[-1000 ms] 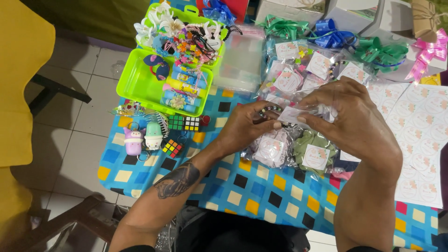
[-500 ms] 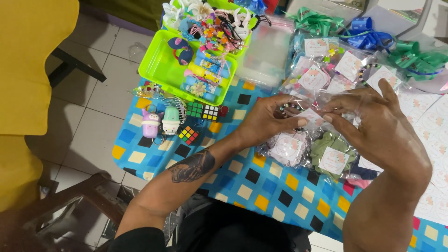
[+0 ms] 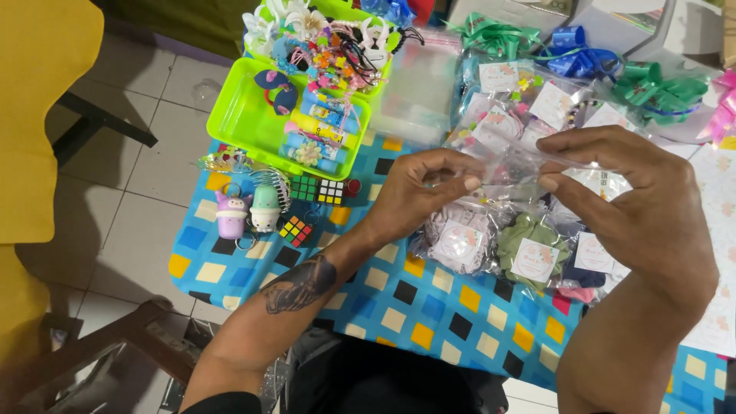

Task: The person packages various small items by placing them into plastic bags, attaching labels, and organizing them on a table. The person handles small toys, stickers, and jewelry items, placing them into individual clear packets.

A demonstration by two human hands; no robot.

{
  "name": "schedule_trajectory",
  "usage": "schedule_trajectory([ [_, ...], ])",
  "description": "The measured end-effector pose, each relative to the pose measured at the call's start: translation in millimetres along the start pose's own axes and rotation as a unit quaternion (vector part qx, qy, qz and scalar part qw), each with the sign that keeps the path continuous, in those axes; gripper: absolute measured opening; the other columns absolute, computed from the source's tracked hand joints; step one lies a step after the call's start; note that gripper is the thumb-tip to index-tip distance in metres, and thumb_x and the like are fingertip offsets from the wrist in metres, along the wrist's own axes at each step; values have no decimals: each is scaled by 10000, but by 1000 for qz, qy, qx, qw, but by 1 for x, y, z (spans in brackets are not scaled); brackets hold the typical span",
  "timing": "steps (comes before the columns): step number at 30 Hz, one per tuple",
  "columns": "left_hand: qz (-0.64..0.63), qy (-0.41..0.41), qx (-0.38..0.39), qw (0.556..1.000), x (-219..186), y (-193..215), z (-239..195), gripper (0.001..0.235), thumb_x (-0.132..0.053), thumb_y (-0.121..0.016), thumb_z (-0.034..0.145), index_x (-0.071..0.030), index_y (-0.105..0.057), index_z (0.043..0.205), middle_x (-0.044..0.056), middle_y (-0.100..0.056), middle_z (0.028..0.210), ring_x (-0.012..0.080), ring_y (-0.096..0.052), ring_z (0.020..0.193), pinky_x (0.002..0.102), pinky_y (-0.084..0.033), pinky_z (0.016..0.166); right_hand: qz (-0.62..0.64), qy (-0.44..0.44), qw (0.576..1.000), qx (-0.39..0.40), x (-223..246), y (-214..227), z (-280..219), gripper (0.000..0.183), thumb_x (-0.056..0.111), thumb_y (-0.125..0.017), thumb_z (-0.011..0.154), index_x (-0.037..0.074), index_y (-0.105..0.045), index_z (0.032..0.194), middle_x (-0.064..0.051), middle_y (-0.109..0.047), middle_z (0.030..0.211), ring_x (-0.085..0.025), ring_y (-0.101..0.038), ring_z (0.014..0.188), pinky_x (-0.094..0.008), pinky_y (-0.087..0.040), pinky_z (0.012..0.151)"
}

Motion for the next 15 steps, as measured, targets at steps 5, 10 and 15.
schedule_trajectory([
  [5,-19,-14,-43,999,-12,1,0,144,-220,-693,1005,-103,-752,1064,45,-769,1012,152,-738,958,299,-656,866,30,-17,999,-19,-9,-7,2,204,17,-751,997,-23,-661,1177,-142,-739,1076,-227,-724,1013,-347,-570,897],
  [10,-42,4,-111,993,2,8,2,210,-255,-691,987,-60,-723,1058,104,-786,978,194,-771,847,331,-691,761,94,-139,985,29,-15,-28,23,506,48,-754,905,44,-488,1335,-116,-775,1068,-222,-779,1018,-362,-628,786],
  [15,94,-4,-221,971,-15,21,2,328,-236,-684,989,-93,-588,1269,-20,-692,719,129,-731,752,273,-557,709,165,-107,975,-106,-54,-59,26,145,51,-768,1022,3,-633,999,-3,-397,1133,-118,-678,823,-236,-507,654],
])
Point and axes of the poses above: each hand's wrist, its own z-axis towards the middle knuckle, its own y-axis out of the back of the hand, x = y × z, the point moved 4 cm from there along z, towards the middle knuckle
